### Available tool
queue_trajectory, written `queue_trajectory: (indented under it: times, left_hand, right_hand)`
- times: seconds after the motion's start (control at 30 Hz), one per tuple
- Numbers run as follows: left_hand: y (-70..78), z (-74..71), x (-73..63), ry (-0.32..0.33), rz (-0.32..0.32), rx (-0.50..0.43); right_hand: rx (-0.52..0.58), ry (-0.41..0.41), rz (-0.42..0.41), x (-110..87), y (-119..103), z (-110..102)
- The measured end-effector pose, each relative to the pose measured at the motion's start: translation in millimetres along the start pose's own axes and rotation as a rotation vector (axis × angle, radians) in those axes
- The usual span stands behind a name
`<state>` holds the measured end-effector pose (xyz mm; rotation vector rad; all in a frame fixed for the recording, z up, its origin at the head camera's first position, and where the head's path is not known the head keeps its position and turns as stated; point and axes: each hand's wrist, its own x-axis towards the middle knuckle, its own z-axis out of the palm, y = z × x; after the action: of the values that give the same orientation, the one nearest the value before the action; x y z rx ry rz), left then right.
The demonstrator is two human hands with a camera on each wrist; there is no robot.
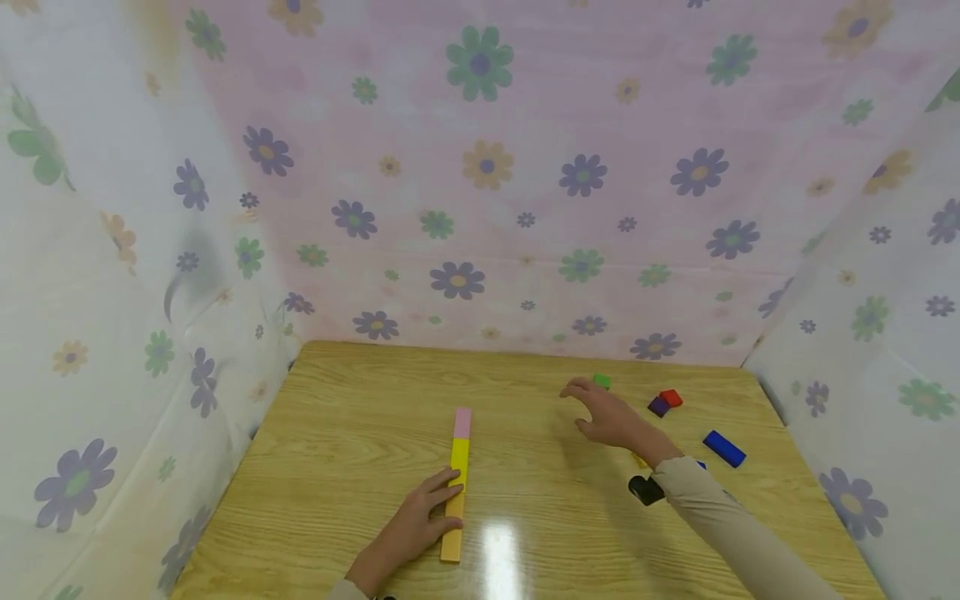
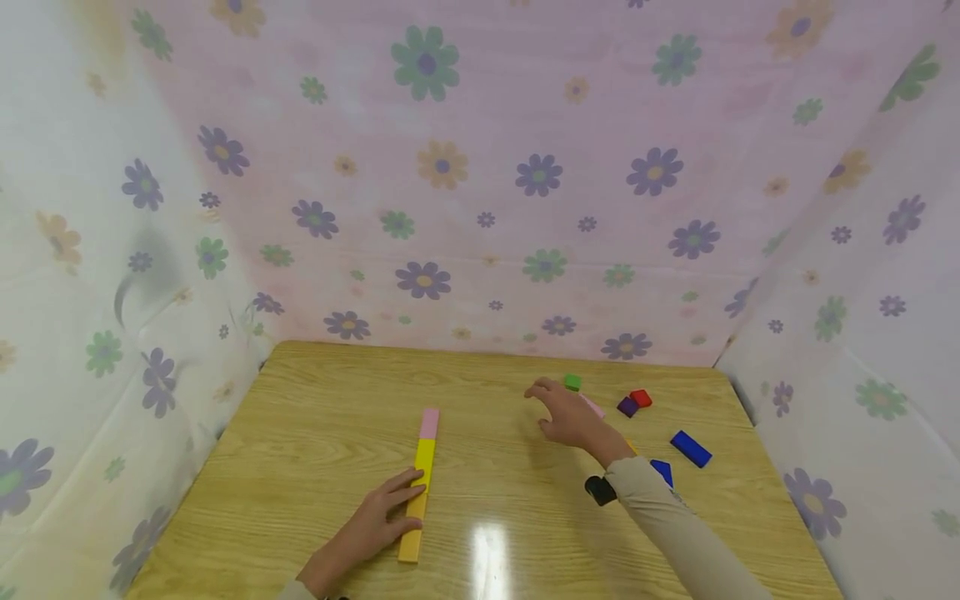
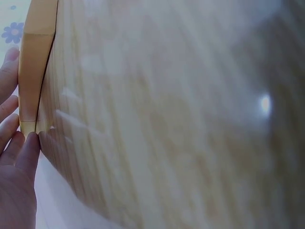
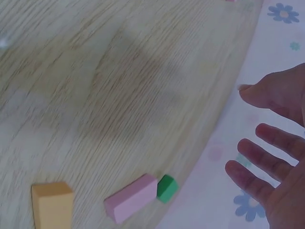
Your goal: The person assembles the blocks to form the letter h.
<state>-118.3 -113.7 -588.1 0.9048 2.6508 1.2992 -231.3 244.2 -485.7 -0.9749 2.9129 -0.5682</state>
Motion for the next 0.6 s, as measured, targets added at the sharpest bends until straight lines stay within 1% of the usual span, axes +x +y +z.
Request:
queue_trajectory:
  times: [0.1,0.23,0.4,0.6]
  left_hand:
    - [0.3,-0.1,-0.3,0.002,-0.005,-0.005]
    - [-0.3,0.2,-0.4,0.007,-0.004,0.0]
    - [-1.8,1.2,-0.7,0.009,0.0,-0.001]
    - [-3.7,1.1,-0.7,-0.005,-0.006,-0.005]
  right_hand:
    - [-0.014,0.0,-0.003,-4.9,7.4,-0.7]
    - [-0.033,-0.01,0.017,-11.0,15.9,-2.9]
    - [-0.023,-0.014,0.052,-18.1,26.8,-5.5]
    - [-0.001,0.009,0.085,-21.3,46.2,-4.7]
